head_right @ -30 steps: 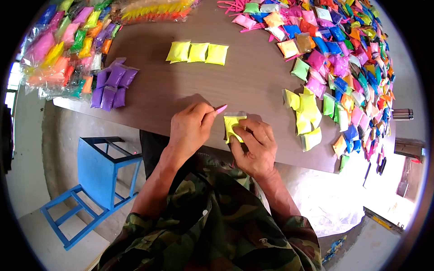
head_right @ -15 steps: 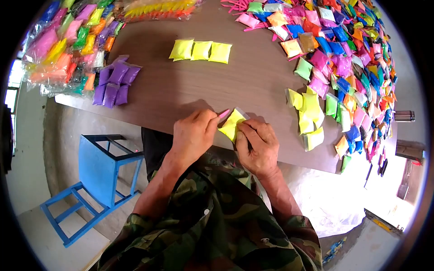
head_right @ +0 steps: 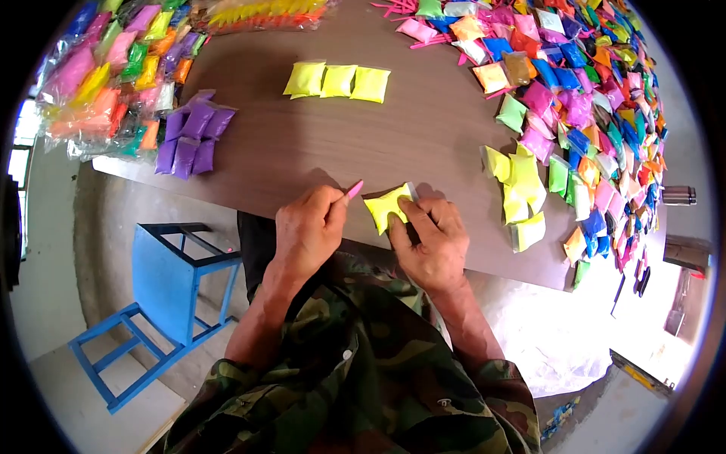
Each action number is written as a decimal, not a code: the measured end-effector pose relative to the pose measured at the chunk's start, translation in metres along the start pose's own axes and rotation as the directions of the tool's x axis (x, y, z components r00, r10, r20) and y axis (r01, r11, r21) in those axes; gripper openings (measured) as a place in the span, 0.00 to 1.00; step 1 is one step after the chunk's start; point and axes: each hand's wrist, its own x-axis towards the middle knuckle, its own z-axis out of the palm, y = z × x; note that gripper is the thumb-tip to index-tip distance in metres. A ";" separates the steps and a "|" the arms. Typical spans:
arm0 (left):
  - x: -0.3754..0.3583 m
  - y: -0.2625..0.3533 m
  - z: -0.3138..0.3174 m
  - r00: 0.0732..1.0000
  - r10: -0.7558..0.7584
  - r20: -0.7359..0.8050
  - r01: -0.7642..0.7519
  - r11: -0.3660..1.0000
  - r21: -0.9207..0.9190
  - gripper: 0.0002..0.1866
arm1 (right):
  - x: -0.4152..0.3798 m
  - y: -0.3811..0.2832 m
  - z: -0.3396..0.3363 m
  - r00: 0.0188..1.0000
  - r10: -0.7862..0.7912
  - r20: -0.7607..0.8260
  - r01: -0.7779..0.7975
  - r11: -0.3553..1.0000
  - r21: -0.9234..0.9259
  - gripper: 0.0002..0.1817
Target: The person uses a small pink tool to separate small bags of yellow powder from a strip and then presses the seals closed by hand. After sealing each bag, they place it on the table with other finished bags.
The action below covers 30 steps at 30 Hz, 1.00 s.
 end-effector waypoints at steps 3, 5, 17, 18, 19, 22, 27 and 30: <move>0.000 0.005 -0.004 0.997 -0.074 -0.001 0.074 0.996 -0.056 0.04 | -0.001 0.001 0.001 1.000 0.008 -0.011 -0.008 1.000 0.007 0.14; -0.010 0.015 0.002 0.997 0.044 -0.067 -0.057 0.979 -0.195 0.05 | -0.001 0.002 0.000 1.000 0.005 -0.002 -0.005 1.000 0.003 0.13; -0.008 0.003 0.000 0.995 0.058 -0.078 -0.059 0.998 -0.006 0.04 | 0.000 0.000 0.002 1.000 0.002 0.006 -0.002 0.999 -0.032 0.13; -0.009 0.005 0.000 0.994 0.062 -0.094 -0.068 0.996 -0.064 0.04 | -0.001 0.001 0.002 1.000 0.003 0.007 -0.003 1.000 -0.031 0.13; -0.013 0.010 0.002 0.994 0.060 -0.093 -0.067 0.996 -0.064 0.04 | -0.001 0.002 0.002 1.000 0.004 0.004 -0.004 1.000 -0.023 0.13; -0.023 0.020 0.005 0.995 0.097 0.032 -0.092 0.984 -0.150 0.04 | 0.001 0.000 0.001 1.000 0.003 0.006 -0.003 1.000 -0.016 0.12; -0.008 0.001 0.001 0.999 0.037 -0.026 -0.035 0.998 0.051 0.03 | 0.000 0.000 0.002 1.000 -0.013 -0.002 0.013 1.000 -0.018 0.12; -0.003 0.001 -0.007 0.998 -0.003 -0.058 0.002 1.000 -0.019 0.04 | -0.001 0.001 0.001 1.000 -0.001 0.001 0.001 0.999 -0.032 0.12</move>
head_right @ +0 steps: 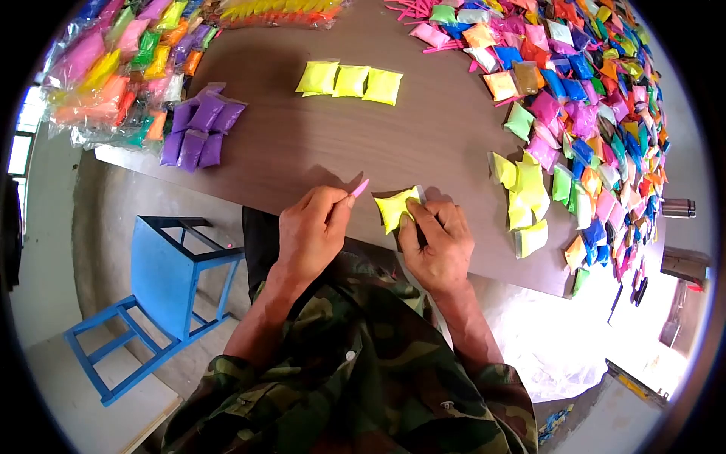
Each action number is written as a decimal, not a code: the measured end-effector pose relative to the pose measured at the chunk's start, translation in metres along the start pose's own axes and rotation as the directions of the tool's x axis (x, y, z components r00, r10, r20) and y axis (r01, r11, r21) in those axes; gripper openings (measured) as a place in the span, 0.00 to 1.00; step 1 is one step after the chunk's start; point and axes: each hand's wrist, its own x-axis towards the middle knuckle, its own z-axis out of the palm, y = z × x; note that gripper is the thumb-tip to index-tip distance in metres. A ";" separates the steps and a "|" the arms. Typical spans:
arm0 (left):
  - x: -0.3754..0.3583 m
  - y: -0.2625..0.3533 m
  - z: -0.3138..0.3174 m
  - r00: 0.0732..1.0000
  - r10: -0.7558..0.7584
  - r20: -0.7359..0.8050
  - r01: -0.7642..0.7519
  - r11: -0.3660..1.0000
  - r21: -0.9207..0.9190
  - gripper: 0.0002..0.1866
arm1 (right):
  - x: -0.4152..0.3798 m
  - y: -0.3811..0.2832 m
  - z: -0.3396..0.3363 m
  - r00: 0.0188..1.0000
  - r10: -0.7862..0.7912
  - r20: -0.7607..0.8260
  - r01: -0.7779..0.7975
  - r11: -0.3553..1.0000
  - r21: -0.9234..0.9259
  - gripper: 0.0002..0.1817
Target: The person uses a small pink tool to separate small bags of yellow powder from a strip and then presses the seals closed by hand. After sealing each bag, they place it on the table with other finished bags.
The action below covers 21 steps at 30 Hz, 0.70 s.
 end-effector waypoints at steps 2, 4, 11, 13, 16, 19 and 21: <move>-0.005 0.003 -0.002 0.997 -0.071 0.014 0.072 0.985 -0.160 0.04 | -0.002 0.000 -0.002 1.000 0.011 0.025 -0.011 1.000 0.011 0.15; -0.010 0.005 -0.004 0.991 -0.133 0.034 0.137 0.962 -0.234 0.04 | -0.002 -0.004 -0.005 1.000 -0.009 0.020 0.009 1.000 0.019 0.16; -0.019 0.013 -0.006 0.985 -0.167 0.040 0.170 0.917 -0.361 0.06 | 0.004 -0.011 -0.010 0.984 -0.118 0.134 0.129 0.989 -0.071 0.23; -0.021 0.011 -0.004 0.987 -0.158 0.039 0.161 0.919 -0.359 0.06 | 0.004 -0.010 -0.008 0.985 -0.122 0.126 0.132 0.988 -0.079 0.23; -0.023 0.013 -0.001 0.990 -0.136 0.024 0.136 0.924 -0.356 0.06 | 0.000 -0.005 -0.005 0.988 -0.117 0.104 0.127 0.988 -0.092 0.23; -0.028 0.020 0.008 0.996 -0.093 0.007 0.089 0.931 -0.355 0.06 | -0.001 -0.002 -0.002 0.990 -0.119 0.080 0.126 0.989 -0.083 0.22; -0.027 0.024 0.010 0.998 -0.062 0.024 0.066 0.948 -0.311 0.06 | 0.000 -0.002 -0.001 0.991 -0.121 0.065 0.126 0.989 -0.078 0.21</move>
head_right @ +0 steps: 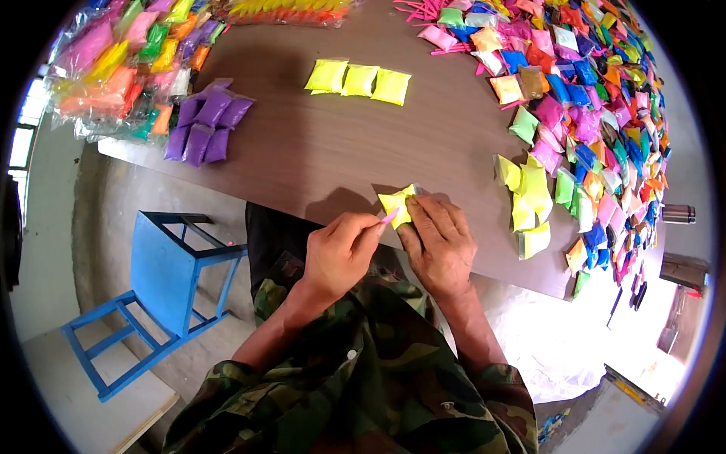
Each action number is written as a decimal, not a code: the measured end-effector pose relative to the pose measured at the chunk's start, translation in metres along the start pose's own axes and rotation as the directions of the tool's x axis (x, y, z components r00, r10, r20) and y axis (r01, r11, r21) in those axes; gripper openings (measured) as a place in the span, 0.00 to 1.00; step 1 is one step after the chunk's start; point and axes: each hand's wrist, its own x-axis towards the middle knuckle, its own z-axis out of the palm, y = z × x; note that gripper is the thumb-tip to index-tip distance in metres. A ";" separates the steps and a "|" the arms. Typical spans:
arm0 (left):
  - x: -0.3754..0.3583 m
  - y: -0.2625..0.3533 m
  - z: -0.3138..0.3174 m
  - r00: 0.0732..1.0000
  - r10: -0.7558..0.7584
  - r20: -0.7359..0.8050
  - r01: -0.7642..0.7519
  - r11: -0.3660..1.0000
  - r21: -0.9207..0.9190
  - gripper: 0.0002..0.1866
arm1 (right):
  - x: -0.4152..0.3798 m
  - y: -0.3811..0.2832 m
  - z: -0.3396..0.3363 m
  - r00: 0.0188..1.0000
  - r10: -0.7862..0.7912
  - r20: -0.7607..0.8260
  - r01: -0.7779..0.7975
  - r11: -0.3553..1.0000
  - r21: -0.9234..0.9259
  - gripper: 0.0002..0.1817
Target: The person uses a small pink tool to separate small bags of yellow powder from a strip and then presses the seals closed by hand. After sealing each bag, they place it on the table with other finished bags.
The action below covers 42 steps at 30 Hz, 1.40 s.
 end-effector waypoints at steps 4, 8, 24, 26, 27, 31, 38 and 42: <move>0.013 -0.014 0.002 0.994 0.098 -0.044 -0.083 0.961 0.262 0.05 | -0.003 0.001 -0.001 1.000 0.002 0.010 -0.002 1.000 -0.006 0.20; 0.034 -0.031 -0.007 0.978 0.151 -0.143 -0.099 0.943 0.319 0.04 | 0.000 -0.002 -0.003 1.000 0.006 0.026 -0.005 1.000 -0.008 0.20; 0.040 -0.037 -0.029 0.990 -0.041 -0.135 0.057 0.992 0.112 0.05 | -0.007 -0.030 -0.002 0.950 -0.035 0.310 0.064 0.994 -0.086 0.41; 0.039 -0.041 -0.025 0.987 -0.039 -0.158 0.054 0.994 0.092 0.05 | 0.002 -0.033 -0.003 0.954 -0.021 0.301 0.057 0.992 -0.113 0.40; 0.037 -0.043 -0.023 0.982 -0.035 -0.186 0.050 0.996 0.078 0.05 | 0.004 -0.032 0.000 0.952 -0.017 0.305 0.055 0.992 -0.116 0.40; 0.037 -0.047 -0.027 0.981 -0.017 -0.195 0.030 0.998 0.063 0.05 | -0.002 -0.036 0.004 0.958 -0.017 0.285 0.054 0.991 -0.120 0.40; 0.034 -0.047 -0.023 0.980 -0.016 -0.198 0.021 1.000 0.023 0.05 | 0.004 -0.037 0.007 0.955 -0.013 0.295 0.052 0.991 -0.125 0.41; 0.034 -0.041 -0.030 0.983 -0.066 -0.171 0.070 0.997 0.019 0.04 | 0.006 -0.039 -0.001 0.945 -0.028 0.327 0.074 0.989 -0.130 0.43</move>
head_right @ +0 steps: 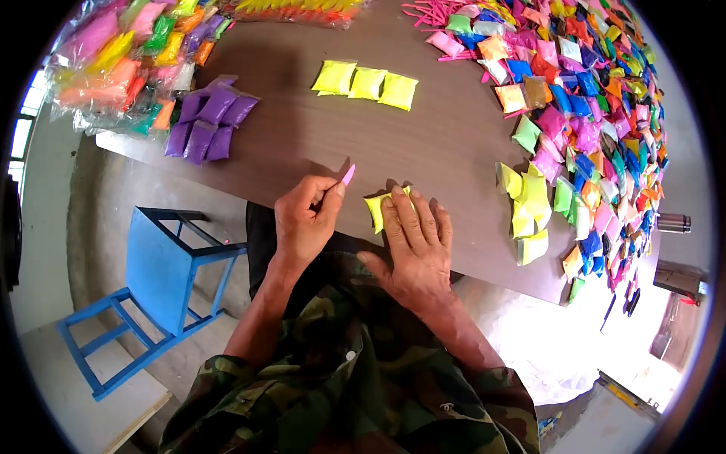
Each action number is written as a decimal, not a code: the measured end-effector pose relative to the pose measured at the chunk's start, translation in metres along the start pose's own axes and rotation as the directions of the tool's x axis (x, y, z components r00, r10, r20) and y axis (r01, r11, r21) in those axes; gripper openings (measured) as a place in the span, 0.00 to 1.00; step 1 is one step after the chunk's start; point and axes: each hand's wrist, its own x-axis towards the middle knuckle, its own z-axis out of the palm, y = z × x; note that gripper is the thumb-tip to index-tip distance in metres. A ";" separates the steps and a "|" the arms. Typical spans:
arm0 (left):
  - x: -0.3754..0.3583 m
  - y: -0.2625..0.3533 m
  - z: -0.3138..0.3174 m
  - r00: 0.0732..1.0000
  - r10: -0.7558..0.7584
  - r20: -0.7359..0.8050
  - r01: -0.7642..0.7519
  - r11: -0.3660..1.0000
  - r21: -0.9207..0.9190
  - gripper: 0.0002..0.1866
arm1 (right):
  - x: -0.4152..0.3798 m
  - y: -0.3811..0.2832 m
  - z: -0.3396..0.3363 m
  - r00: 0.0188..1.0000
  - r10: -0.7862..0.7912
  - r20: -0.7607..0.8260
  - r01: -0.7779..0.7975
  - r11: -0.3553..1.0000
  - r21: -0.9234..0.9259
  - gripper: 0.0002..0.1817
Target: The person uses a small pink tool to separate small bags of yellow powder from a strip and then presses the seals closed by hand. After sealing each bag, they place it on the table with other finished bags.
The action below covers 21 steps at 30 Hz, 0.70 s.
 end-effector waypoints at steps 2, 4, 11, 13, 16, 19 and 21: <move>0.000 -0.003 0.002 1.000 0.015 -0.020 -0.015 1.000 -0.010 0.04 | -0.002 -0.001 0.001 0.997 0.009 -0.076 -0.006 0.999 0.040 0.44; -0.001 -0.005 0.003 0.999 0.022 -0.036 -0.022 1.000 -0.012 0.05 | -0.003 -0.003 -0.001 0.999 -0.008 -0.053 0.010 0.999 0.033 0.44; -0.001 -0.005 0.002 0.998 0.055 -0.035 -0.055 0.998 0.002 0.05 | -0.008 -0.006 0.005 0.999 -0.038 0.036 0.038 0.999 -0.003 0.45; 0.000 -0.005 0.004 0.998 0.050 -0.023 -0.050 0.999 -0.005 0.05 | 0.001 -0.003 0.004 0.999 -0.029 0.033 0.029 1.000 0.000 0.43; -0.001 -0.003 0.004 0.996 0.080 -0.048 -0.080 0.997 -0.010 0.04 | -0.006 -0.008 0.009 1.000 -0.007 0.019 0.007 1.000 0.012 0.41; -0.001 -0.004 0.001 0.999 0.042 -0.030 -0.042 0.999 -0.016 0.04 | -0.009 -0.011 0.012 1.000 0.006 0.004 -0.007 1.000 0.017 0.40; 0.000 -0.004 0.003 0.999 0.044 -0.027 -0.045 0.999 -0.017 0.05 | -0.003 -0.004 0.015 1.000 -0.001 -0.031 0.002 0.999 0.037 0.39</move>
